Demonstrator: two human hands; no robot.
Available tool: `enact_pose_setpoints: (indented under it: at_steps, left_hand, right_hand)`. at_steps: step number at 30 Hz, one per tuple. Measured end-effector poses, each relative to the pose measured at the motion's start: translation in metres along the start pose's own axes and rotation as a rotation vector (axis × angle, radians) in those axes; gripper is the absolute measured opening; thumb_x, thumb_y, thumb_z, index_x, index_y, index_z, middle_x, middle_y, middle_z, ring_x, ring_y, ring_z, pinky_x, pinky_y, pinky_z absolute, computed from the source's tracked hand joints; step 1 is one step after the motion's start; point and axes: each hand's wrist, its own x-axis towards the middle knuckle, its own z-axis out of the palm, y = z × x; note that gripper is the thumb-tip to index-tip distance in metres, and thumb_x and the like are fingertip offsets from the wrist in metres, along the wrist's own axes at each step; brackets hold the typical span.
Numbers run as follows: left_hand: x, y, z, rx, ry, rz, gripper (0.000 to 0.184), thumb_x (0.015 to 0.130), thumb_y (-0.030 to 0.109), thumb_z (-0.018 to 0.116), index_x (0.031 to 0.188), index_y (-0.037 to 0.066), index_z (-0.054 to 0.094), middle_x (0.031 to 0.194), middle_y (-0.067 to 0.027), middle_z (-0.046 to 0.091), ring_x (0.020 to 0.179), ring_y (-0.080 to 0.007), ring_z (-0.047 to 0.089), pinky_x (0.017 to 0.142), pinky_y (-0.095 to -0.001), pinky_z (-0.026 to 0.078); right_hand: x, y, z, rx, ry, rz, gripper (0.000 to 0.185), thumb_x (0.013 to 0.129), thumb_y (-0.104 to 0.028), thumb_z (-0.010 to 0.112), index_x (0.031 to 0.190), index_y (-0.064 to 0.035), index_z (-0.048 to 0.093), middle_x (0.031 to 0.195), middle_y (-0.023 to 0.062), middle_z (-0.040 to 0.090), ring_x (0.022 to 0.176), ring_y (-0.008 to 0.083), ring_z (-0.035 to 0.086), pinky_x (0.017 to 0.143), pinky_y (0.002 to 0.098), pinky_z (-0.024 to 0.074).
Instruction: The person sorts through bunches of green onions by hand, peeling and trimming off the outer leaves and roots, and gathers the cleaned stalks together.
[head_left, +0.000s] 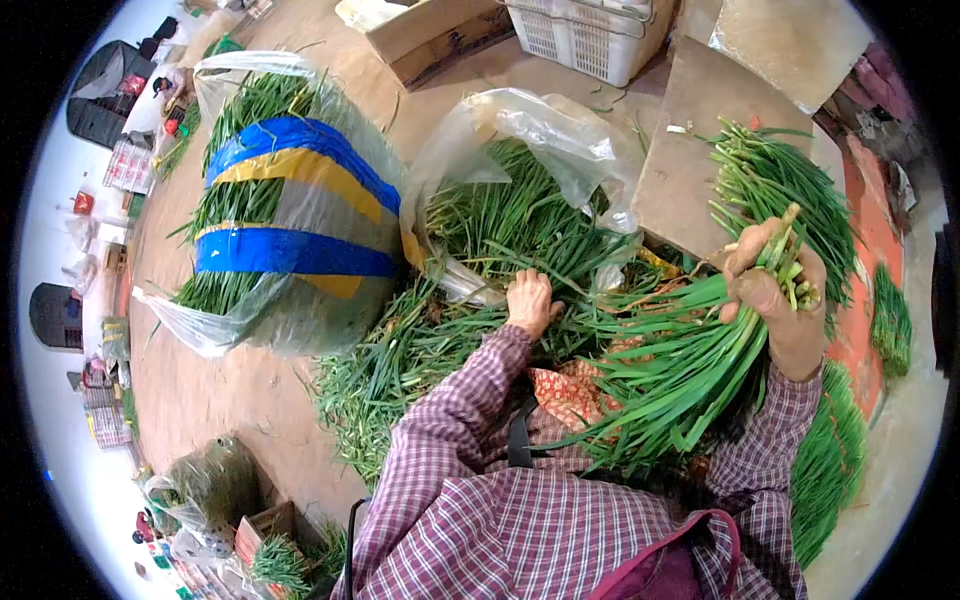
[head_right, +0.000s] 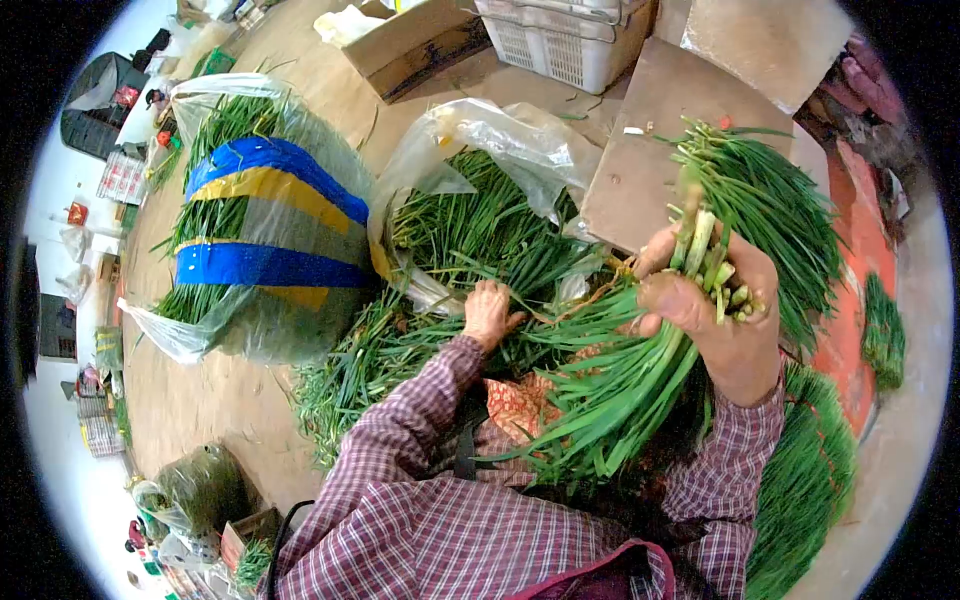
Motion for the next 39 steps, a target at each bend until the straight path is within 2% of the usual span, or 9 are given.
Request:
enact_pose_setpoints:
  at_steps: [6,12,16,21,30,32,34,36,39]
  left_hand:
    - [0.001,-0.028,0.01,-0.078,0.143,-0.116,0.027,0.069,0.021,0.068,0.091,0.006,0.064,0.08,-0.0134,0.059,0.082,-0.0295,0.057,0.068,-0.0412,0.049]
    - [-0.046,-0.069,-0.181,-0.273,0.24,0.006,0.023,0.074,0.022,0.069,0.089,0.006,0.069,0.067,-0.0126,0.063,0.059,-0.0257,0.062,0.056,-0.0355,0.05]
    - [-0.081,-0.057,-0.267,-0.516,0.157,0.108,0.027,0.076,0.015,0.069,0.096,-0.002,0.065,0.074,-0.016,0.064,0.061,-0.0191,0.06,0.06,-0.0324,0.048]
    - [-0.106,-0.055,-0.29,-0.608,0.138,0.204,0.027,0.079,0.015,0.066,0.1,-0.002,0.063,0.08,-0.0164,0.065,0.068,-0.0204,0.062,0.064,-0.0321,0.048]
    - [-0.154,-0.125,-0.284,-0.539,0.453,0.063,0.017,0.087,0.012,0.056,0.09,-0.002,0.065,0.07,-0.015,0.064,0.06,-0.0219,0.062,0.058,-0.0324,0.048]
    - [-0.165,-0.146,-0.283,-0.204,0.369,-0.164,0.023,0.084,0.018,0.06,0.097,-0.001,0.063,0.078,-0.012,0.064,0.073,-0.0254,0.062,0.069,-0.0332,0.048]
    - [-0.174,-0.132,-0.289,-0.036,0.574,-0.062,0.032,0.079,0.02,0.067,0.105,0.002,0.061,0.098,-0.013,0.061,0.093,-0.0297,0.058,0.081,-0.0356,0.046]
    - [-0.168,-0.114,-0.295,-0.172,0.616,-0.009,0.046,0.077,0.019,0.07,0.117,0.003,0.055,0.108,-0.0115,0.057,0.103,-0.0269,0.055,0.088,-0.0357,0.043]
    - [-0.154,-0.073,-0.3,-1.043,0.57,0.123,0.043,0.084,0.017,0.065,0.121,0.0,0.053,0.114,-0.0076,0.058,0.106,-0.018,0.054,0.093,-0.0321,0.041]
  right_hand:
    - [0.005,-0.005,0.005,0.02,0.056,0.076,0.023,0.079,-0.015,0.067,0.089,0.0031,0.059,0.075,0.0067,0.061,0.06,0.011,0.059,0.055,0.0233,0.0503]
    - [0.042,0.012,0.046,-0.448,-0.134,-0.194,0.02,0.081,-0.02,0.068,0.097,-0.0069,0.066,0.07,0.0043,0.064,0.056,0.0091,0.058,0.05,0.0245,0.0481]
    - [0.05,0.02,0.106,-0.832,-0.429,-0.227,0.045,0.077,-0.032,0.07,0.117,-0.0139,0.058,0.07,0.0088,0.065,0.057,0.0225,0.063,0.053,0.0363,0.0497]
    - [0.055,0.04,0.142,-1.079,-0.38,-0.375,0.029,0.079,-0.036,0.066,0.09,-0.0093,0.062,0.067,0.0119,0.063,0.063,0.0296,0.063,0.06,0.0404,0.05]
    - [0.061,0.03,0.114,-1.132,-0.178,-0.303,0.027,0.077,-0.036,0.068,0.083,-0.0099,0.063,0.066,0.0116,0.063,0.06,0.0287,0.063,0.057,0.0402,0.0493]
    - [0.062,0.027,0.115,-1.059,-0.152,-0.332,0.027,0.077,-0.036,0.068,0.081,-0.0099,0.063,0.067,0.0121,0.063,0.06,0.0291,0.063,0.057,0.0403,0.0489]
    - [0.064,0.022,0.119,-0.868,-0.204,-0.294,0.029,0.076,-0.037,0.068,0.077,-0.0091,0.063,0.068,0.0126,0.064,0.06,0.0292,0.062,0.056,0.0409,0.0482]
    - [0.061,0.016,0.128,-0.817,-0.224,-0.306,0.032,0.075,-0.038,0.069,0.079,-0.0069,0.064,0.064,0.0134,0.062,0.058,0.0288,0.062,0.056,0.0396,0.0485]
    - [0.057,0.004,0.142,-0.666,-0.327,-0.236,0.036,0.076,-0.037,0.07,0.088,-0.0032,0.066,0.066,0.0144,0.063,0.058,0.0259,0.061,0.057,0.0367,0.0478]
